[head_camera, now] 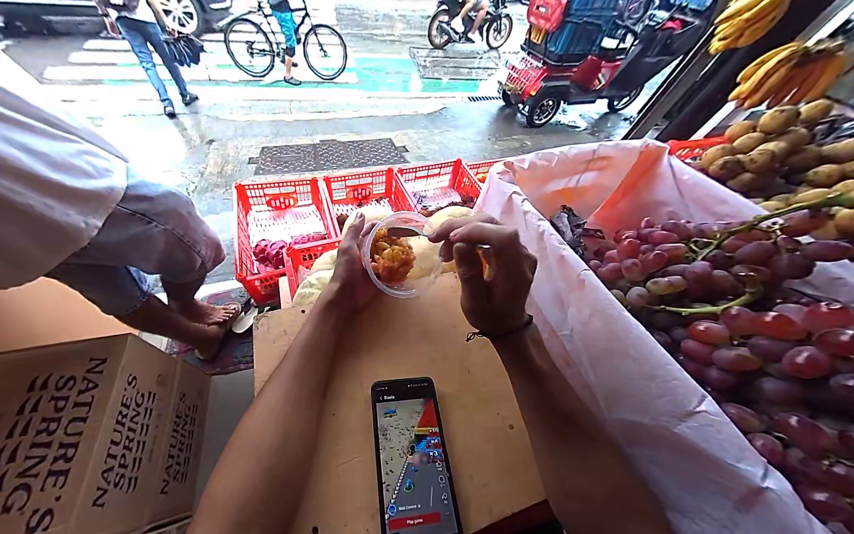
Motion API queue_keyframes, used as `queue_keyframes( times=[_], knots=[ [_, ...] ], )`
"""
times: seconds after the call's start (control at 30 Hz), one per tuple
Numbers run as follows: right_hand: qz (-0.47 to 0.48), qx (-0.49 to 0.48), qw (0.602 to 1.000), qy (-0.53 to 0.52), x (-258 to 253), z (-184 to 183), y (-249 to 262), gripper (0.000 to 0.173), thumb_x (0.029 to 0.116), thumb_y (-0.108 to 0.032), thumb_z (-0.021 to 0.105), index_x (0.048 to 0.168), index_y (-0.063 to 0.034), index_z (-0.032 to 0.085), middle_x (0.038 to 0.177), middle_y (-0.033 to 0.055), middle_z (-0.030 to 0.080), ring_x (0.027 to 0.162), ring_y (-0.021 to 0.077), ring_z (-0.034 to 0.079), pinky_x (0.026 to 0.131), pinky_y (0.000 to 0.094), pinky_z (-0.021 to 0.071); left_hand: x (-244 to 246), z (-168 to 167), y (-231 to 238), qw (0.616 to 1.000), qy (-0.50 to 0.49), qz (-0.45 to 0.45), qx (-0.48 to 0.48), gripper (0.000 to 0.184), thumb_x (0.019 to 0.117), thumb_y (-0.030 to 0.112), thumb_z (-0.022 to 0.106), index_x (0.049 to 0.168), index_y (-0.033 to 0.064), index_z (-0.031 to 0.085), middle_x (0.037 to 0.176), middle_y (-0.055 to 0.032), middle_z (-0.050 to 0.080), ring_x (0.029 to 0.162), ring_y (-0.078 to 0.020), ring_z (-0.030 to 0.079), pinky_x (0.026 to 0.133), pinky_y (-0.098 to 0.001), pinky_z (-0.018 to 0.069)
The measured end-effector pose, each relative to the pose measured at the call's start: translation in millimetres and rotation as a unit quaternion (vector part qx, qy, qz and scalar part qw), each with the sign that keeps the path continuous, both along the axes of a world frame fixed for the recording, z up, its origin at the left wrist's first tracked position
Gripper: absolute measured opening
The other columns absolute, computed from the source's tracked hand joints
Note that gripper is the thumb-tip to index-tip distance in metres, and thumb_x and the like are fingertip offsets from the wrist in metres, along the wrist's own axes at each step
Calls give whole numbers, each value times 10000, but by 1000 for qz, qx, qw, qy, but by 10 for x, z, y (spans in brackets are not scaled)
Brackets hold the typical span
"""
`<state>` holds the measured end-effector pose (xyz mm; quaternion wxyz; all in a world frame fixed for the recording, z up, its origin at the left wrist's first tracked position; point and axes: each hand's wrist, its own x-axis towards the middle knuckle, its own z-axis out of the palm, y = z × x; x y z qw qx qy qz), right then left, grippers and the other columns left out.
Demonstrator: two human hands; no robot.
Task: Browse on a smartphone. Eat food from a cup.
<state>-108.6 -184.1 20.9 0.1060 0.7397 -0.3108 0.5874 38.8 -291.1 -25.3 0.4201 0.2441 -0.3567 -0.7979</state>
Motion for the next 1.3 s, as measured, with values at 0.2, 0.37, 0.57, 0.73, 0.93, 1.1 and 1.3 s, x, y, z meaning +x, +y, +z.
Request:
queue_keyframes(
  times=[0.2, 0.37, 0.57, 0.73, 0.93, 1.1, 1.3],
  knots=[
    [-62, 27, 991, 116, 50, -52, -29, 161, 987, -40, 581, 1042, -11, 729, 1060, 139, 717, 1038, 245, 688, 906, 356, 575, -50, -46, -44, 998, -52, 14, -26, 523, 1103, 471, 202, 1126, 138, 606, 944, -39, 702, 885, -163, 696, 792, -373, 595],
    [-159, 130, 978, -49, 75, -193, -61, 260, 1094, -156, 396, 1219, 7, 555, 917, 83, 690, 703, 128, 646, 593, 295, 556, -52, -102, -37, 995, -69, -11, -73, 573, 1105, 454, 171, 1030, 143, 646, 882, -32, 713, 824, -150, 697, 742, -351, 598],
    [-169, 150, 951, -211, 74, -303, -132, 246, 1108, -187, 364, 1280, -28, 440, 919, 47, 702, 603, 104, 619, 498, 265, 525, -66, -157, -89, 994, -98, -2, -46, 533, 1102, 466, 218, 1116, 129, 631, 934, -61, 708, 848, -183, 698, 755, -389, 599],
    [-167, 159, 939, -253, 107, -260, -69, 257, 1097, -181, 378, 1318, -54, 412, 901, 41, 679, 537, 83, 566, 448, 227, 485, -49, -88, -58, 997, -79, 0, -22, 524, 1101, 461, 196, 1174, 134, 598, 984, -63, 700, 894, -187, 694, 786, -398, 593],
    [-137, 201, 914, -325, 121, -174, 21, 227, 1107, -241, 340, 1291, -128, 409, 860, 20, 658, 485, 80, 530, 418, 209, 451, -32, -54, -50, 996, -83, 2, 13, 579, 1088, 512, 146, 1206, 143, 577, 1010, -78, 699, 904, -200, 695, 770, -389, 593],
    [-140, 192, 903, -358, 113, -81, 65, 219, 1109, -236, 319, 1268, -119, 412, 834, 24, 657, 449, 79, 526, 400, 213, 463, -21, -67, -54, 996, -89, -9, -3, 616, 1086, 527, 128, 1204, 136, 589, 1014, -86, 703, 907, -207, 697, 776, -401, 595],
    [-108, 177, 892, -403, 72, -53, 26, 187, 1115, -177, 324, 1269, -103, 400, 859, 12, 643, 511, 38, 562, 474, 175, 499, -25, -78, -73, 995, -102, -5, 14, 595, 1080, 537, 151, 1255, 150, 568, 1048, -92, 700, 913, -217, 698, 755, -393, 594]
  ],
)
